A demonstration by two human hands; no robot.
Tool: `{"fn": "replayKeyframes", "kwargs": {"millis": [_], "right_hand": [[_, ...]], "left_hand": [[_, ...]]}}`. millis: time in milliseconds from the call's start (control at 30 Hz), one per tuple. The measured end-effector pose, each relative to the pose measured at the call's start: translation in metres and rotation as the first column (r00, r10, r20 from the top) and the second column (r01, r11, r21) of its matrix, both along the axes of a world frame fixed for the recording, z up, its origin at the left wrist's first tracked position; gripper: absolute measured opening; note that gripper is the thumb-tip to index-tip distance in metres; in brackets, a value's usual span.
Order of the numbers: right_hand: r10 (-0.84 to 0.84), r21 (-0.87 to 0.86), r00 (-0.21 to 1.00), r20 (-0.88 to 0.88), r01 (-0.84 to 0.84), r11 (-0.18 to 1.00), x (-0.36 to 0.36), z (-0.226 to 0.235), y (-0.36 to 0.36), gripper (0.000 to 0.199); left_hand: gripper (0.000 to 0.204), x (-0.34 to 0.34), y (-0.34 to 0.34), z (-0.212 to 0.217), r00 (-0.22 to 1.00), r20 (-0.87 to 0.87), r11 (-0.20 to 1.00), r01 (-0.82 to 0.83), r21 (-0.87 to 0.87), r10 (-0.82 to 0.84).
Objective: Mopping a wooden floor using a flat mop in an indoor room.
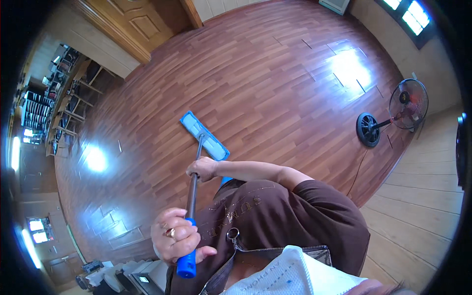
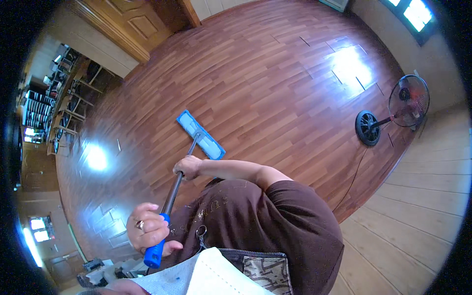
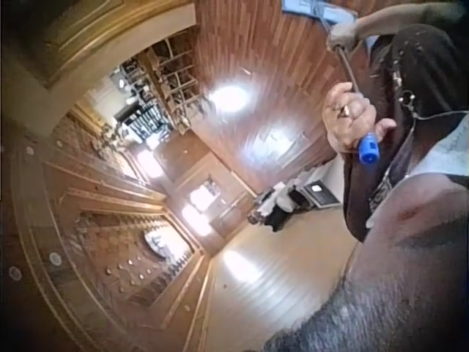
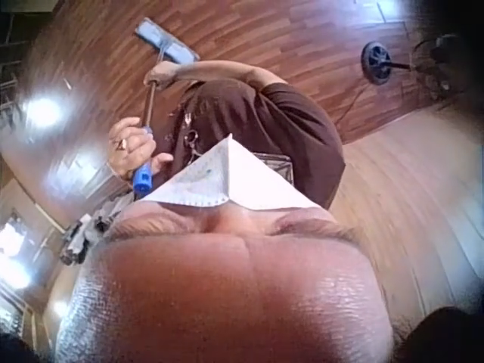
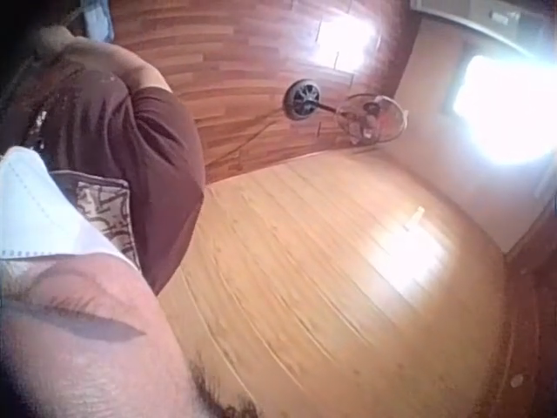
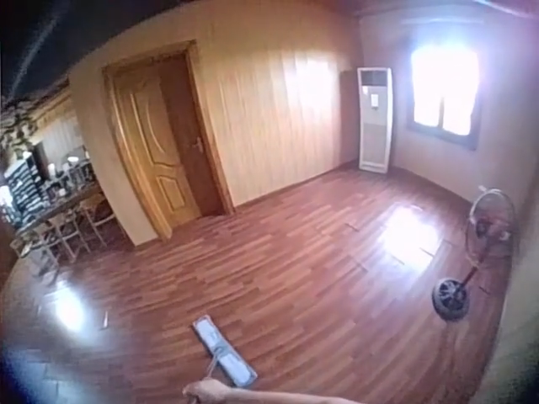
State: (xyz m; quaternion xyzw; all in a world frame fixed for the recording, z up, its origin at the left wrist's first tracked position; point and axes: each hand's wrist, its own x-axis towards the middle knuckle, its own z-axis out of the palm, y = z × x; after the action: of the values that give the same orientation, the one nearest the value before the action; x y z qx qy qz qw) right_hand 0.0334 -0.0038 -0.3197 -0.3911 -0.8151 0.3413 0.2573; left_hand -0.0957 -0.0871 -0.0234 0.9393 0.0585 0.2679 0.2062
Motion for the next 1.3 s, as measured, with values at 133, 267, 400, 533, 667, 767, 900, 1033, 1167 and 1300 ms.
{"fn": "replayKeyframes", "kwargs": {"millis": [133,267,400,533,667,767,900,1033,1167,1300], "right_hand": [[-0.030,0.095,0.999,0.024,0.028,0.995,0.015,0.001,0.015,0.019],[-0.155,0.110,0.987,0.037,0.150,0.983,0.055,0.000,0.034,0.017],[-0.390,0.107,0.921,0.013,0.387,0.916,0.112,-0.025,0.043,0.015],[-0.608,0.023,0.791,-0.064,0.611,0.792,0.173,-0.032,0.056,0.012],[-0.808,-0.024,0.586,-0.059,0.809,0.588,0.242,-0.050,0.043,0.013],[-0.898,-0.069,0.429,-0.102,0.897,0.436,0.274,-0.067,0.026,0.016],[-0.954,0.070,0.257,-0.153,0.966,0.249,0.313,-0.080,0.005,0.019],[-0.981,0.077,0.153,-0.124,0.987,0.144,0.334,-0.085,-0.019,0.020],[-0.991,0.156,0.115,-0.064,0.982,0.104,0.345,-0.097,-0.039,0.020],[-0.996,0.167,0.087,0.004,0.982,0.087,0.368,-0.105,-0.046,0.013]], "left_hand": [[0.041,0.001,0.021,0.004,1.000,0.019,1.000,0.010,0.006,-0.011],[0.041,0.017,0.052,0.002,0.995,0.031,0.995,0.093,0.020,-0.093],[0.040,0.053,0.088,-0.022,0.978,0.104,0.983,0.182,0.000,-0.181],[0.038,0.096,0.134,-0.039,0.954,0.130,0.960,0.277,-0.048,-0.268],[0.039,0.147,0.173,-0.058,0.920,0.100,0.903,0.392,-0.174,-0.380],[0.040,0.172,0.193,-0.079,0.878,0.089,0.843,0.477,-0.249,-0.470],[0.044,0.202,0.207,-0.096,0.879,0.108,0.778,0.463,-0.426,-0.464],[0.036,0.220,0.212,-0.105,0.921,0.078,0.837,0.380,-0.393,-0.382],[0.033,0.231,0.217,-0.112,0.909,0.052,0.757,0.375,-0.535,-0.414],[0.028,0.251,0.222,-0.105,0.929,-0.034,0.761,0.281,-0.584,-0.369]]}}
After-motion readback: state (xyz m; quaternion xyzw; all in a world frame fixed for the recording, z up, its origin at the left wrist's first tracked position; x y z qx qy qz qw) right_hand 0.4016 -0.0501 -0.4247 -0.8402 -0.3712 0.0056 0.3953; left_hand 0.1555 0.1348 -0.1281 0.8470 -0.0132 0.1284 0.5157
